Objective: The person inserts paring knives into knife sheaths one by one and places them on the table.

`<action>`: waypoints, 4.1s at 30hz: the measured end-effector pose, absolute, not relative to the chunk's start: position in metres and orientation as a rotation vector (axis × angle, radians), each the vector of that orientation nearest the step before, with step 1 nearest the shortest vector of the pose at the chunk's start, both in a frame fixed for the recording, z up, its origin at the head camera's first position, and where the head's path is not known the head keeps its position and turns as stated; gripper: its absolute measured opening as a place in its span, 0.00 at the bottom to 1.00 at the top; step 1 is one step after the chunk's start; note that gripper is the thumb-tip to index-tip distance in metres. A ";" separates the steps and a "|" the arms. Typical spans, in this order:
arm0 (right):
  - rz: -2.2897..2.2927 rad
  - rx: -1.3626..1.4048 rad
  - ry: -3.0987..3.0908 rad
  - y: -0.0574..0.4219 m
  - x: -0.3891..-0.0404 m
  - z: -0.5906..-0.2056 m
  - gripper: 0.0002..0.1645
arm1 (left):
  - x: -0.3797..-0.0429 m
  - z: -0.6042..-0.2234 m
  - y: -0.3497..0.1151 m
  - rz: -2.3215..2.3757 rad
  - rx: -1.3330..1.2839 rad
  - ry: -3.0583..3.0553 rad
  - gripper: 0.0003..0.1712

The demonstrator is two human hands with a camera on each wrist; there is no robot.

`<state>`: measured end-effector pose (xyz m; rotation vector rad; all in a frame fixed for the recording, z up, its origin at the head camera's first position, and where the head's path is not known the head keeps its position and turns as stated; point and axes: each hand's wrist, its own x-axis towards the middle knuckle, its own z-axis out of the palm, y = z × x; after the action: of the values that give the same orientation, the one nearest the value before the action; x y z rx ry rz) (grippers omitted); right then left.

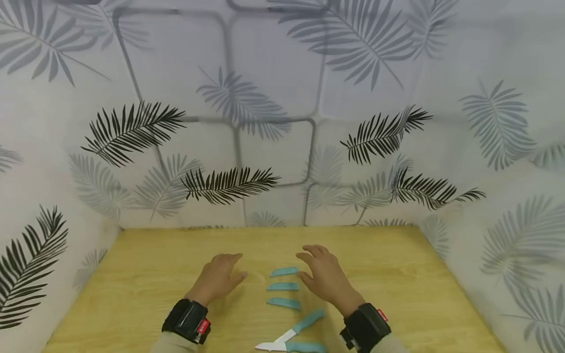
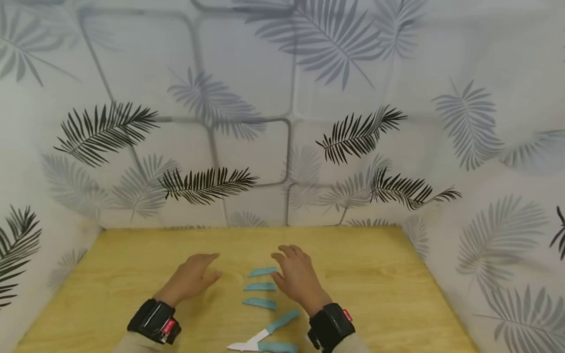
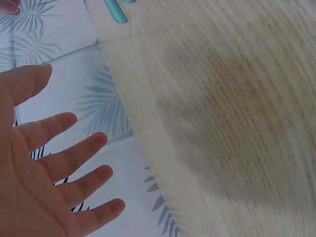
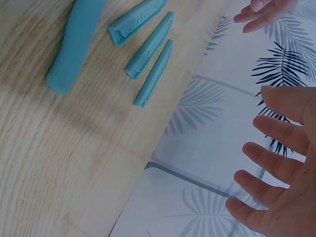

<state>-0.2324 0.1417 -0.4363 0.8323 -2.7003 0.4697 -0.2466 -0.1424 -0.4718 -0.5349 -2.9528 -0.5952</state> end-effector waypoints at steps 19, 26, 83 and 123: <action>0.398 1.010 -2.731 0.139 -0.193 -0.452 0.11 | -0.235 -0.474 -0.144 -0.737 -0.477 -3.010 0.24; 0.431 1.067 -2.801 0.139 -0.182 -0.461 0.12 | -0.233 -0.474 -0.149 -0.783 -0.458 -3.038 0.24; 0.254 1.184 -2.899 0.145 -0.191 -0.509 0.08 | -0.214 -0.503 -0.149 -1.051 -0.544 -2.986 0.27; 0.460 1.198 -2.634 0.142 -0.179 -0.420 0.07 | -0.215 -0.514 -0.138 -1.122 -0.736 -2.890 0.27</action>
<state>-0.1794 0.1424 -0.4196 1.1981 -2.6344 0.4600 -0.2148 -0.1383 -0.5135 -0.7361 -2.8895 -1.1220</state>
